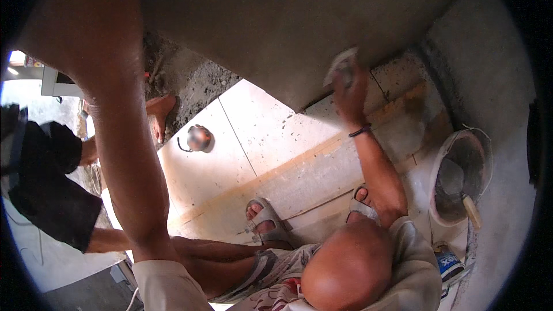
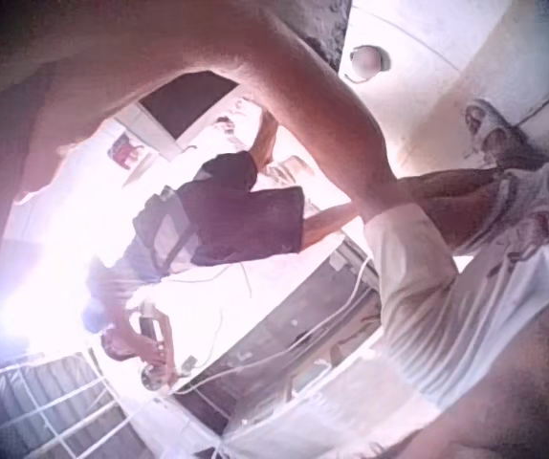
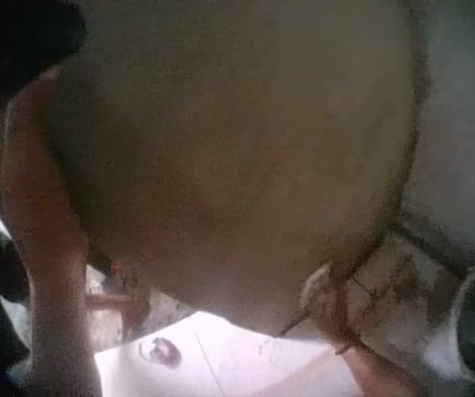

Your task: The person smooths a plastered corner and wall surface using a rectangular trowel, applying pressure and moving the tool in repetitive strokes.

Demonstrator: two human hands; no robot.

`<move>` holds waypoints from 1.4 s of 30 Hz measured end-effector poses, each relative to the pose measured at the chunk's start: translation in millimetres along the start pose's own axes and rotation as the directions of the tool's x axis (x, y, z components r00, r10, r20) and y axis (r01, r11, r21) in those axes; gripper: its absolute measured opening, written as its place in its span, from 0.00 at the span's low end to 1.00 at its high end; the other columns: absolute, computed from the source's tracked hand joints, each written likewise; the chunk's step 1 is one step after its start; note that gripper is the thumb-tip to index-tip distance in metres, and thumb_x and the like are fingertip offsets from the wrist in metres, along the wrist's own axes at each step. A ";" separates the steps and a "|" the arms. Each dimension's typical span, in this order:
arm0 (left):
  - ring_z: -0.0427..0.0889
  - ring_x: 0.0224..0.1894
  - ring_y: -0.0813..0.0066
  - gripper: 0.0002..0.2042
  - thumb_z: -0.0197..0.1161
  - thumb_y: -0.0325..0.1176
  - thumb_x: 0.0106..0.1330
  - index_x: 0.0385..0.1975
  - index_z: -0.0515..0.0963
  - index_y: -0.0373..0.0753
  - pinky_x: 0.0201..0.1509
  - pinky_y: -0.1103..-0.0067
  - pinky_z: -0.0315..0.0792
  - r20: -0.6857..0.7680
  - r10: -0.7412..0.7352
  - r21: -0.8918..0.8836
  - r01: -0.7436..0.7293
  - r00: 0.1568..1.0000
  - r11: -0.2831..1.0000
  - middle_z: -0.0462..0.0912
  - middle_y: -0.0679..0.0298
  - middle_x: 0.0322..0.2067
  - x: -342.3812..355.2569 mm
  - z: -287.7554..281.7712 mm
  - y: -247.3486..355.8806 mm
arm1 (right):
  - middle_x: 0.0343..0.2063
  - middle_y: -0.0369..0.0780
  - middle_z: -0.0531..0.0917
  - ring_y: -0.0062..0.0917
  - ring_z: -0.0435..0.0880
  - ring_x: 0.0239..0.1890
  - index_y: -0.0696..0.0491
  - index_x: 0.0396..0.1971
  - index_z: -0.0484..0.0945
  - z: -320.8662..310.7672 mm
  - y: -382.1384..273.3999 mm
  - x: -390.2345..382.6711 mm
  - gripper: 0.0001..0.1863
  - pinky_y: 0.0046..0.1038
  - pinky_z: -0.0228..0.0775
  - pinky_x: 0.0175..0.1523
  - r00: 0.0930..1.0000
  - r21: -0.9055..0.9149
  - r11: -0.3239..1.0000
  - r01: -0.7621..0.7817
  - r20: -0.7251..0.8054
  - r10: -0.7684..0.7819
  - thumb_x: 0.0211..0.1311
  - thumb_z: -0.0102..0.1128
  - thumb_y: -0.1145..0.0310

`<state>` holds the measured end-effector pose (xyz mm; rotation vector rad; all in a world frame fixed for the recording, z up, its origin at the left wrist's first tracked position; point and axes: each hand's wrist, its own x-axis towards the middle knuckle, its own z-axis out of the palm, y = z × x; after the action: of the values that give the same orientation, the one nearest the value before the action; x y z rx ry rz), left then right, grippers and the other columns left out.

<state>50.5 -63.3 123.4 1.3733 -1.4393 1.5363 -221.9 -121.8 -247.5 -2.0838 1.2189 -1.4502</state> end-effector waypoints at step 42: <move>0.32 0.75 0.51 0.44 0.70 0.50 0.55 0.71 0.54 0.53 0.71 0.47 0.28 0.759 0.587 -0.431 -0.458 0.282 0.778 0.40 0.61 0.74 -100.8 -84.5 85.0 | 0.55 0.40 0.77 0.40 0.74 0.57 0.44 0.58 0.76 -21.7 27.2 21.2 0.26 0.41 0.64 0.62 0.956 -0.019 0.956 0.294 -0.012 -0.294 0.57 0.59 0.77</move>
<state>-23.7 19.8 13.4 1.8165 -2.8469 0.9611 -251.0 -150.1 -243.6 -2.3495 0.9578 -1.5841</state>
